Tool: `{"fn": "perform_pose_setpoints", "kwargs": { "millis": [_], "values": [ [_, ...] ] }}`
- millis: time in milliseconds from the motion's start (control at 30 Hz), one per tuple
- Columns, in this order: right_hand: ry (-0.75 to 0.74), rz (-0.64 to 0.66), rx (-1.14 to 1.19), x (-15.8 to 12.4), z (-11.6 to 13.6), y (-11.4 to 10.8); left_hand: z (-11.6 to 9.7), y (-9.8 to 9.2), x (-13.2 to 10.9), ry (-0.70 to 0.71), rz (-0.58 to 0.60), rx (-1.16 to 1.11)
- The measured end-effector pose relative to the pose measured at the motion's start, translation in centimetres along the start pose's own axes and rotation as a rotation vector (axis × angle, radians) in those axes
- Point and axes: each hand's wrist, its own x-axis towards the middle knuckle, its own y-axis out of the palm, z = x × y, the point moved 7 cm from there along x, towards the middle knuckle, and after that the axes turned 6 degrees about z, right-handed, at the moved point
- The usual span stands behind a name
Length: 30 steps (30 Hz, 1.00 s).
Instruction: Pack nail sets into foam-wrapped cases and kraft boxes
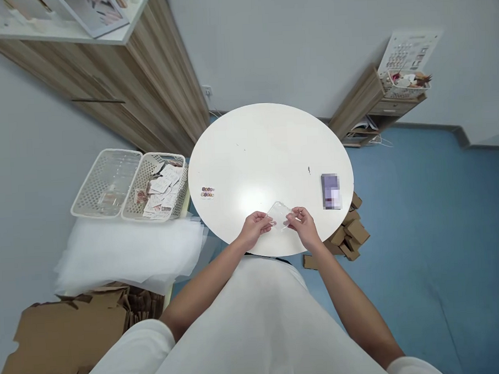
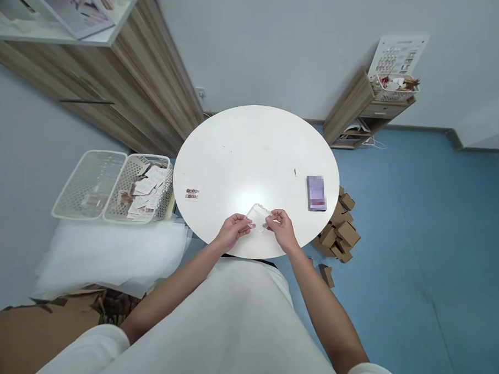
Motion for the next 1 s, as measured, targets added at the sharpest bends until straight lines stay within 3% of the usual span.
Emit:
{"fn": "perform_pose_setpoints", "kwargs": {
  "millis": [133,300,467,700,900,1000],
  "values": [
    [-0.047,-0.082,-0.022,0.6,0.6,0.0,-0.3,-0.6,-0.1,0.032,0.078,0.223],
    [-0.065,-0.117,-0.013,1.7,1.2,1.2,-3.7,-2.3,0.0,0.190,0.149,0.643],
    [-0.045,-0.114,-0.034,2.5,0.9,2.6,-6.0,-2.4,0.7,0.261,0.279,0.906],
    [-0.073,-0.012,-0.227,2.8,0.8,2.5,-5.9,-2.2,1.5,0.311,0.291,0.859],
    [-0.294,0.265,-0.656,2.0,3.1,3.1,-5.8,-1.7,1.7,0.300,0.240,0.777],
    [-0.350,0.301,-0.714,2.1,3.4,3.1,-5.5,-1.5,1.8,0.298,0.229,0.743]
  ]
}}
